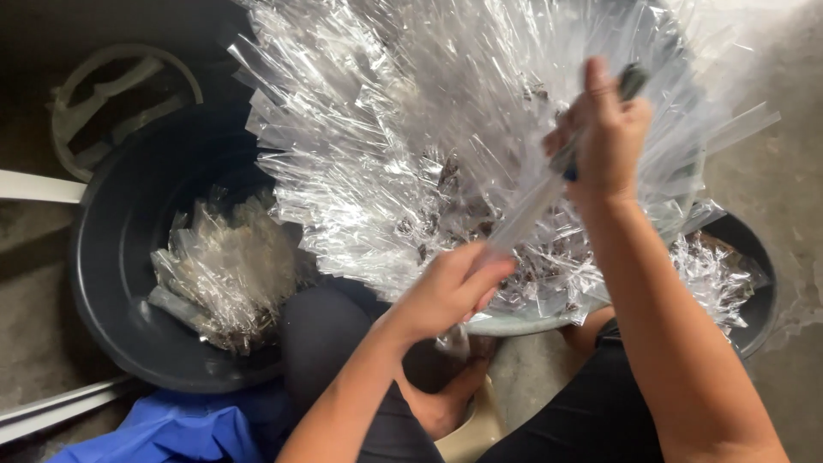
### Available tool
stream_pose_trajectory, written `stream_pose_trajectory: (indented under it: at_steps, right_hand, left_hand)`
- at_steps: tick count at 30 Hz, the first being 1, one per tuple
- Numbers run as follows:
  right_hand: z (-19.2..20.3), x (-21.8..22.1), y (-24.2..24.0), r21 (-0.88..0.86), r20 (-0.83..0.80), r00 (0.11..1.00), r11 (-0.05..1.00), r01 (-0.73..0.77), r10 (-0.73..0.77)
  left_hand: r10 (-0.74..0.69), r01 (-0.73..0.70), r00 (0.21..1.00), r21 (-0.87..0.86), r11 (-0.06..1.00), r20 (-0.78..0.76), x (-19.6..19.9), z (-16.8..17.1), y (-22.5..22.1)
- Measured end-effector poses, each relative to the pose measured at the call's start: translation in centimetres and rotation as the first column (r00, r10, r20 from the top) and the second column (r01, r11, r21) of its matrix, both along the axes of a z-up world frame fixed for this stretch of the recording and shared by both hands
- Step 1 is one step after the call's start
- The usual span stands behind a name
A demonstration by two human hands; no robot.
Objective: Manually packaging small metal components into individual plastic sleeves and using clippers to finish the package.
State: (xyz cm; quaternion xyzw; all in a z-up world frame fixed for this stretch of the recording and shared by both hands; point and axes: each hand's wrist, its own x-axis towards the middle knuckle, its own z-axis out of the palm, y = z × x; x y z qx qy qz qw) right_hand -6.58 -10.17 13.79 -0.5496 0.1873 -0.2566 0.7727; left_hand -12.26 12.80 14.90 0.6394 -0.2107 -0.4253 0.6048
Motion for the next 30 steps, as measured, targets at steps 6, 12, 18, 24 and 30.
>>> stream_pose_trajectory:
  at_steps: [6, 12, 18, 24, 30]
  right_hand:
    - [-0.5, -2.0, -8.5, -0.38, -0.128, 0.992, 0.923, -0.062, 0.014]
    - [0.1, -2.6, -5.0, -0.586, -0.561, 0.827, 0.721, -0.37, -0.032]
    - [-2.7, -0.3, -4.6, -0.533, -0.5, 0.864, 0.805, -0.261, -0.051]
    - [-1.4, 0.8, -4.0, -0.399, -0.385, 0.921, 0.889, -0.226, 0.062]
    - [0.1, -0.3, -4.7, -0.379, -0.406, 0.913, 0.903, -0.203, 0.035]
  left_hand:
    - [0.794, -0.792, 0.607, 0.105, 0.601, 0.036, 3.8, -7.6, 16.5]
    - [0.426, -0.938, 0.311, 0.346, -0.004, 0.849, 6.3, -29.5, 36.8]
    - [0.294, -0.487, 0.797, 0.85, -0.203, 0.527, 3.2, -33.6, 32.2]
    - [0.517, -0.852, -0.037, -0.298, 0.431, 0.855, 12.0, -12.6, 18.8]
    - [0.641, -0.678, 0.578, -0.141, 0.722, 0.505, 23.3, -10.8, -2.7]
